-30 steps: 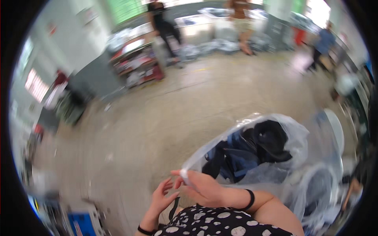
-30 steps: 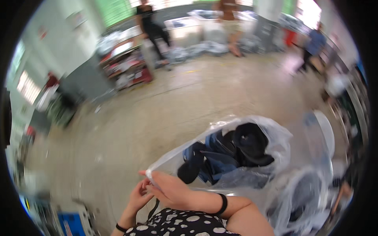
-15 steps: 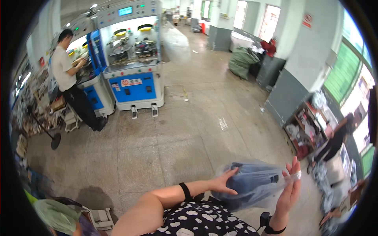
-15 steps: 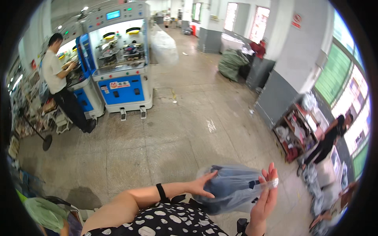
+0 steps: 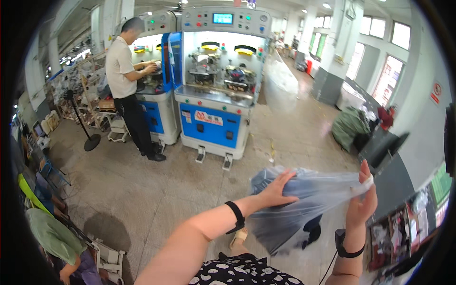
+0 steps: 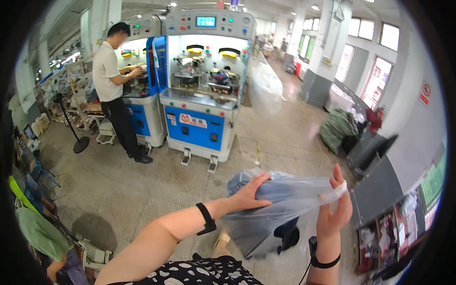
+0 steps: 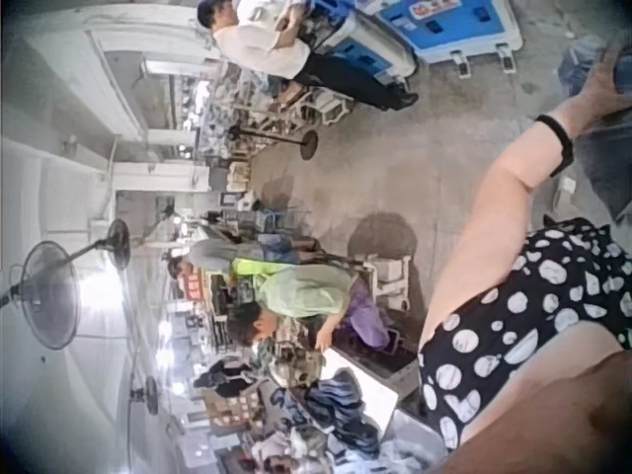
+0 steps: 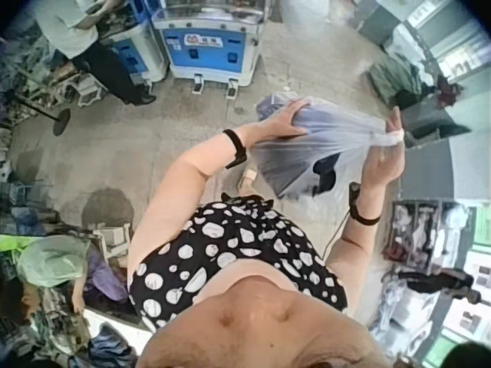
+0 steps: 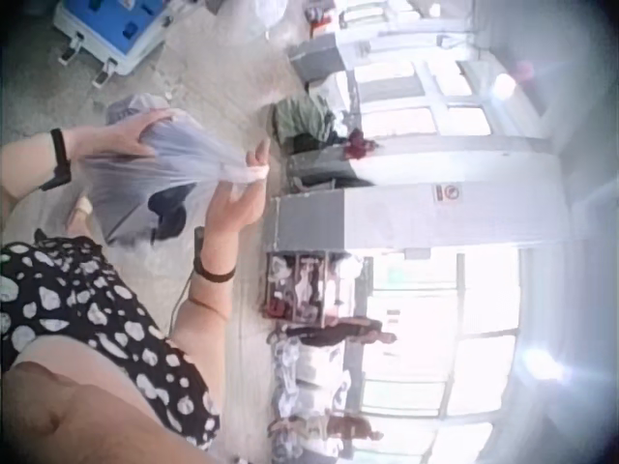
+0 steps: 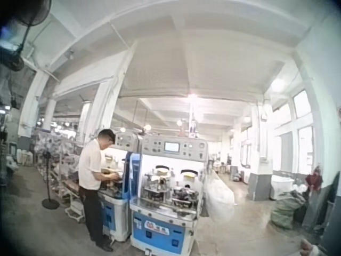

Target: Operating a shoe manufacturing machine to shape or assemble shoe components.

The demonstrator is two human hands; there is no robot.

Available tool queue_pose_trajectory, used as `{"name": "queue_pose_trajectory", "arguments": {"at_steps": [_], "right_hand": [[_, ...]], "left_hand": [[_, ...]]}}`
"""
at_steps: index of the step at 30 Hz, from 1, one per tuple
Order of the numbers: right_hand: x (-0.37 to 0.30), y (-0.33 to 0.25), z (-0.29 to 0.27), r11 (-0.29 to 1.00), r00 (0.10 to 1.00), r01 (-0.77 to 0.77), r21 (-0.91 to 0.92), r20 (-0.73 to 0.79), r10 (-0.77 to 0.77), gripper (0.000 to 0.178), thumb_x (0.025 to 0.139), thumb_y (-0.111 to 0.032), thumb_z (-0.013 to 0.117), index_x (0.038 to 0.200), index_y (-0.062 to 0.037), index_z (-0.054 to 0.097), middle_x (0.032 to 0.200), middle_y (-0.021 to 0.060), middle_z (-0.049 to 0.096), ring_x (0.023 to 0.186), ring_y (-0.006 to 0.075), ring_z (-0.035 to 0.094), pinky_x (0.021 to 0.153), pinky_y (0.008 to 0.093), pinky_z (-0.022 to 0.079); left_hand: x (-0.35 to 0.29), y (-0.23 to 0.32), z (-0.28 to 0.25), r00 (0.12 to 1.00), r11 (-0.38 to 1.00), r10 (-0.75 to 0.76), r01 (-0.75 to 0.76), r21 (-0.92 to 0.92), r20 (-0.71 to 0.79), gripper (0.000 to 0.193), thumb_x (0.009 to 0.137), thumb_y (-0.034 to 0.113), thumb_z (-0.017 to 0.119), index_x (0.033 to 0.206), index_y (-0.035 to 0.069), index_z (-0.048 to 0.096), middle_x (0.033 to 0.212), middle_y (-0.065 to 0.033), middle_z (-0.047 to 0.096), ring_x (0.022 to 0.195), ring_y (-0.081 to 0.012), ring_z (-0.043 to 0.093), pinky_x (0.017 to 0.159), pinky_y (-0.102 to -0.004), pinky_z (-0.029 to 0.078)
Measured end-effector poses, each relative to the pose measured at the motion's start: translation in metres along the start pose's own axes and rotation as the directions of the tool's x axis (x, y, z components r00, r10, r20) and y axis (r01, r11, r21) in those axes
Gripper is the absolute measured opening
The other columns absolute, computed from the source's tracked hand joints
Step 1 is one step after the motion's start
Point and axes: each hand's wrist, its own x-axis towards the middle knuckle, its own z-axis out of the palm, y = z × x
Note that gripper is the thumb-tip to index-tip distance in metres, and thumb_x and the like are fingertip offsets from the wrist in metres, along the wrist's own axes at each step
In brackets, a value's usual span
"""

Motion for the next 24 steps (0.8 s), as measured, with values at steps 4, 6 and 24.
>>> {"name": "queue_pose_trajectory", "arguments": {"at_steps": [4, 6, 24], "right_hand": [[0.061, 0.076, 0.081, 0.972, 0.983, -0.125, 0.198, -0.107, 0.149, 0.025, 0.087, -0.002, 0.061, 0.110, 0.0061, 0.060, 0.131, 0.0251, 0.060, 0.122, 0.0329, 0.059, 0.100, 0.0399, 0.046], [0.101, 0.113, 0.126, 0.959, 0.965, -0.112, 0.261, -0.200, 0.167, 0.026, 0.084, 0.001, 0.063, 0.110, 0.0056, 0.060, 0.131, 0.0256, 0.060, 0.116, 0.0317, 0.063, 0.095, 0.0382, 0.050], [0.420, 0.377, 0.438, 0.752, 0.982, 0.019, -0.659, -0.130, -0.139, 0.034, 0.081, -0.005, 0.063, 0.111, 0.0025, 0.052, 0.141, 0.0193, 0.051, 0.123, 0.0359, 0.055, 0.090, 0.0401, 0.052]], "left_hand": [[0.084, -0.069, -0.014, 0.999, 0.998, 0.041, -0.041, 0.054, 0.004, 0.088, 0.083, 0.039, 0.075, 0.152, 0.014, 0.029, 0.155, -0.0240, 0.026, 0.143, -0.0380, 0.029, 0.116, -0.0438, 0.028], [0.131, -0.098, -0.033, 0.998, 0.995, 0.050, -0.052, 0.086, 0.032, 0.084, 0.085, 0.038, 0.073, 0.152, 0.013, 0.029, 0.154, -0.0241, 0.029, 0.142, -0.0375, 0.031, 0.116, -0.0437, 0.028], [0.365, -0.345, -0.173, 0.937, 0.942, -0.327, 0.334, -0.041, 0.122, 0.119, 0.073, 0.055, 0.081, 0.150, -0.008, 0.017, 0.153, -0.0320, 0.025, 0.146, -0.0388, 0.024, 0.119, -0.0419, 0.023]]}}
